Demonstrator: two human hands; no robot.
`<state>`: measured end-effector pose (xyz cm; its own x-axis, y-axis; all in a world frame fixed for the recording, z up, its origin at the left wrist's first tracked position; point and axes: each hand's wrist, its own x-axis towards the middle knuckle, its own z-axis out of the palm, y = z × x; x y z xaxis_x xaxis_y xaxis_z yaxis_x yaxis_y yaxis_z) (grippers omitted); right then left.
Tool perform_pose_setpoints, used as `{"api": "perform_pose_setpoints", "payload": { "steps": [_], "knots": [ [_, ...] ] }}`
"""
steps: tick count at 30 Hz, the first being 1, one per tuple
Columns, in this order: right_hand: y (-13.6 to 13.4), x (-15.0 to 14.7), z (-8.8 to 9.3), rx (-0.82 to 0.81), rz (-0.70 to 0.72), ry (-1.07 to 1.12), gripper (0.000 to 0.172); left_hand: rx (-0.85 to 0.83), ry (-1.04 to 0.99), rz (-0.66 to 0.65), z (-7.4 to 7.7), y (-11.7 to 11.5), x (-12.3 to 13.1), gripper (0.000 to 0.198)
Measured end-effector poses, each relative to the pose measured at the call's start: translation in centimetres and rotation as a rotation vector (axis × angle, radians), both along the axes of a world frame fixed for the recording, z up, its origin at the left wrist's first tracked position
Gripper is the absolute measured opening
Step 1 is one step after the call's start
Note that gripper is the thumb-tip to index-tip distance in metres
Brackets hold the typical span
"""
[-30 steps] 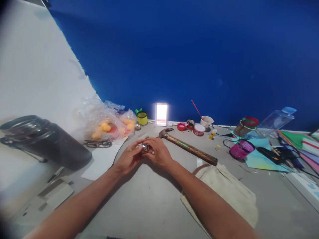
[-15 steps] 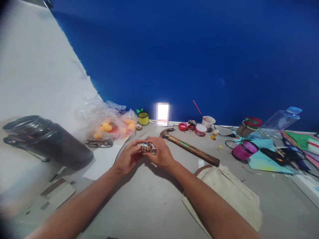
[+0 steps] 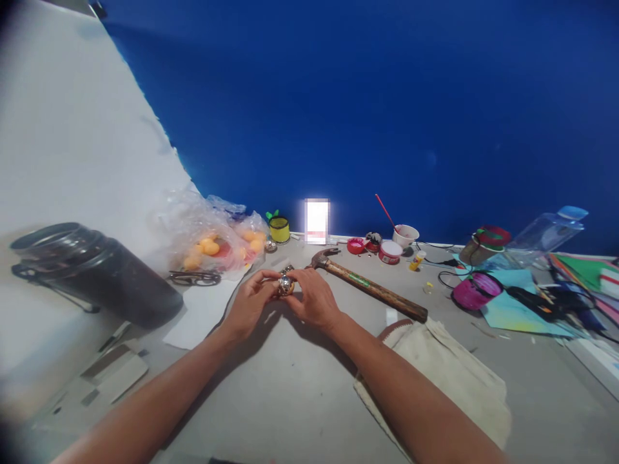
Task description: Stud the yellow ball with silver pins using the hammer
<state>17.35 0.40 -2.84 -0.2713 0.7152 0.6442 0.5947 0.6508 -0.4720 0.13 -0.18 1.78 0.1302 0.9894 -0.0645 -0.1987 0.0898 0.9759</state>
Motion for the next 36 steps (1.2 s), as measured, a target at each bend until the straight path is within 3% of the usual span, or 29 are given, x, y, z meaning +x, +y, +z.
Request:
{"api": "perform_pose_setpoints", "payload": {
  "steps": [11, 23, 29, 36],
  "knots": [
    [-0.5, -0.1, 0.5, 0.094, -0.052, -0.156, 0.028, -0.205, -0.114, -0.015, 0.2, 0.2, -0.3, 0.03],
    [-0.3, -0.5, -0.4, 0.041, -0.071, -0.014, 0.033, -0.043, 0.063, 0.027, 0.6, 0.0, -0.6, 0.03],
    [-0.2, -0.6, 0.1, 0.039, -0.06, 0.084, 0.032, 0.013, 0.107, 0.048, 0.7, 0.4, -1.1, 0.03],
    [-0.2, -0.4, 0.2, 0.076, -0.029, 0.048, 0.034, 0.047, 0.158, 0.079, 0.9, 0.3, -1.2, 0.026]
  ]
}}
